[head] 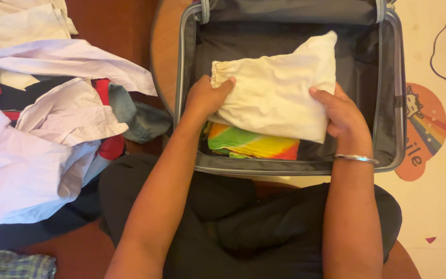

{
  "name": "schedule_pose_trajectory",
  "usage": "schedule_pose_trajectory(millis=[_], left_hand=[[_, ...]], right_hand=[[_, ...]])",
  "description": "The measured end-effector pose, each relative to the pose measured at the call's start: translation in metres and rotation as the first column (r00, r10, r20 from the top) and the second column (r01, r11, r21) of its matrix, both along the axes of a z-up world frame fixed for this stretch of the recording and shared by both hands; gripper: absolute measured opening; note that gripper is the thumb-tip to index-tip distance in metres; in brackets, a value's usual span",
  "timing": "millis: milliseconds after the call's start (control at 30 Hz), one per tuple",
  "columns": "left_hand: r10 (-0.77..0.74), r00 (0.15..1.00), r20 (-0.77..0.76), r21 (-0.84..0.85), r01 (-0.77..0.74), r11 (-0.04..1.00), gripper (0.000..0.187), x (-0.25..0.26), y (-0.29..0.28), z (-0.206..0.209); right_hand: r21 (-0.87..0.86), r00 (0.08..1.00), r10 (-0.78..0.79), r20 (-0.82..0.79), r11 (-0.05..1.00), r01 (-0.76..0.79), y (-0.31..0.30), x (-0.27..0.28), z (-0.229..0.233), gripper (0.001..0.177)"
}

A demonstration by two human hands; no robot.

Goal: The person folds a white cloth and places it into an open suitcase. They then fold a white shirt and place it on top of the cloth inside the suitcase.

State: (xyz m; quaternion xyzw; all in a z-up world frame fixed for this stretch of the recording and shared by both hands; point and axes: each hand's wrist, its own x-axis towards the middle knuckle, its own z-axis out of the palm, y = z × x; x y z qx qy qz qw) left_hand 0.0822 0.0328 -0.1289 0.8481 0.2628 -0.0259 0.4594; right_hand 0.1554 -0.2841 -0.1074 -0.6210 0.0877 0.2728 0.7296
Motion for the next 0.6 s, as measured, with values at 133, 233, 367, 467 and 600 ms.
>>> schedule_pose_trajectory(millis=[133,233,367,467,600], left_hand=[[0.010,0.990,0.138,0.002,-0.010,1.000,0.074,-0.003,-0.006,0.008],[0.000,0.976,0.217,0.051,-0.011,0.999,0.071,-0.003,-0.009,0.016],[0.028,0.963,0.268,-0.110,0.002,0.994,0.065,-0.004,-0.006,0.026],[0.096,0.953,0.289,-0.303,-0.004,0.953,0.056,0.001,-0.006,0.032],[0.172,0.915,0.365,-0.656,0.121,0.745,0.045,0.003,-0.006,0.033]], right_hand=[[0.106,0.989,0.062,0.131,0.991,-0.076,-0.004,0.000,0.003,0.063],[0.165,0.984,0.064,0.166,0.982,-0.092,-0.007,0.002,0.011,0.064],[0.249,0.977,0.030,0.211,0.965,-0.084,-0.011,-0.002,0.026,0.068],[0.336,0.975,-0.007,0.222,0.939,-0.069,-0.011,-0.007,0.038,0.070],[0.401,0.965,-0.039,0.259,0.913,-0.071,-0.009,-0.013,0.048,0.069]])
